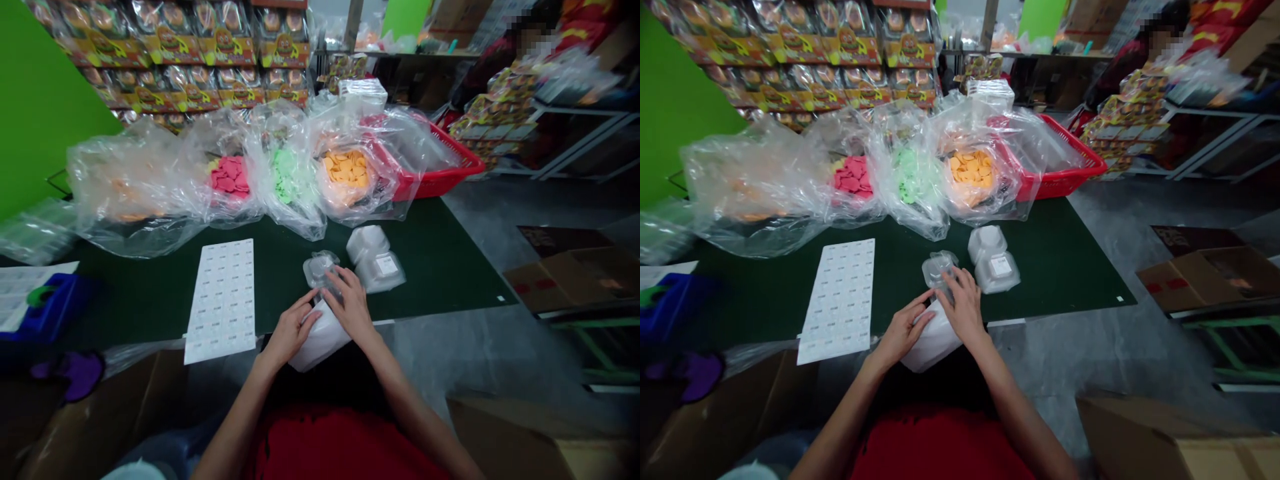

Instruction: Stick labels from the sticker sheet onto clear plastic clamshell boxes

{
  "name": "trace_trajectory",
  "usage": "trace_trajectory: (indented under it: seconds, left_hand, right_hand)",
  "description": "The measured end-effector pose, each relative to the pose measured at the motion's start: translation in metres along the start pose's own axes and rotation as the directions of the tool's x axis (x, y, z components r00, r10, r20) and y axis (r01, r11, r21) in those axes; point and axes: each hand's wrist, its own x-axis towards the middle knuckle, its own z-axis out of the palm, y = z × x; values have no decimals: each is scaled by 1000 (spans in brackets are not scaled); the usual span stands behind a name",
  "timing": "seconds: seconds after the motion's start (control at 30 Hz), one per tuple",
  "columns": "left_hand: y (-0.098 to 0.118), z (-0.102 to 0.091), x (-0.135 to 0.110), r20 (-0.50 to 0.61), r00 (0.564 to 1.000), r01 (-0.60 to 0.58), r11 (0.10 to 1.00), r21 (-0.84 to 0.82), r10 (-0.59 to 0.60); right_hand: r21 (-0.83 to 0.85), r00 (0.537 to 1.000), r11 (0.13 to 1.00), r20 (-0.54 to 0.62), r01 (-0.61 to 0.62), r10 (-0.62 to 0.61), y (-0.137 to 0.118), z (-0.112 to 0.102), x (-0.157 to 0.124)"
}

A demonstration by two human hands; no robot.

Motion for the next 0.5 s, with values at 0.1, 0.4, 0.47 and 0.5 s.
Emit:
trace_trajectory:
  seconds: [0.1,0.4,0.47,0.5]
  left_hand:
    - [-5,-2,-7,-64,998,10,1000,3,-9]
    - [-18,-14,-26,-247,936,292,944,155,-249]
    - [-15,-11,-24,-223,955,227,965,131,-195]
    - [-13,-9,-23,-203,967,180,977,111,-155]
  right_hand:
    - [-112,997,992,61,64,-57,-10,-4,-11]
    - [-92,974,975,119,204,-193,-24,5,-37]
    - [70,994,991,-20,111,-110,-17,10,-31]
    - [165,995,985,-90,55,-41,-11,13,-27]
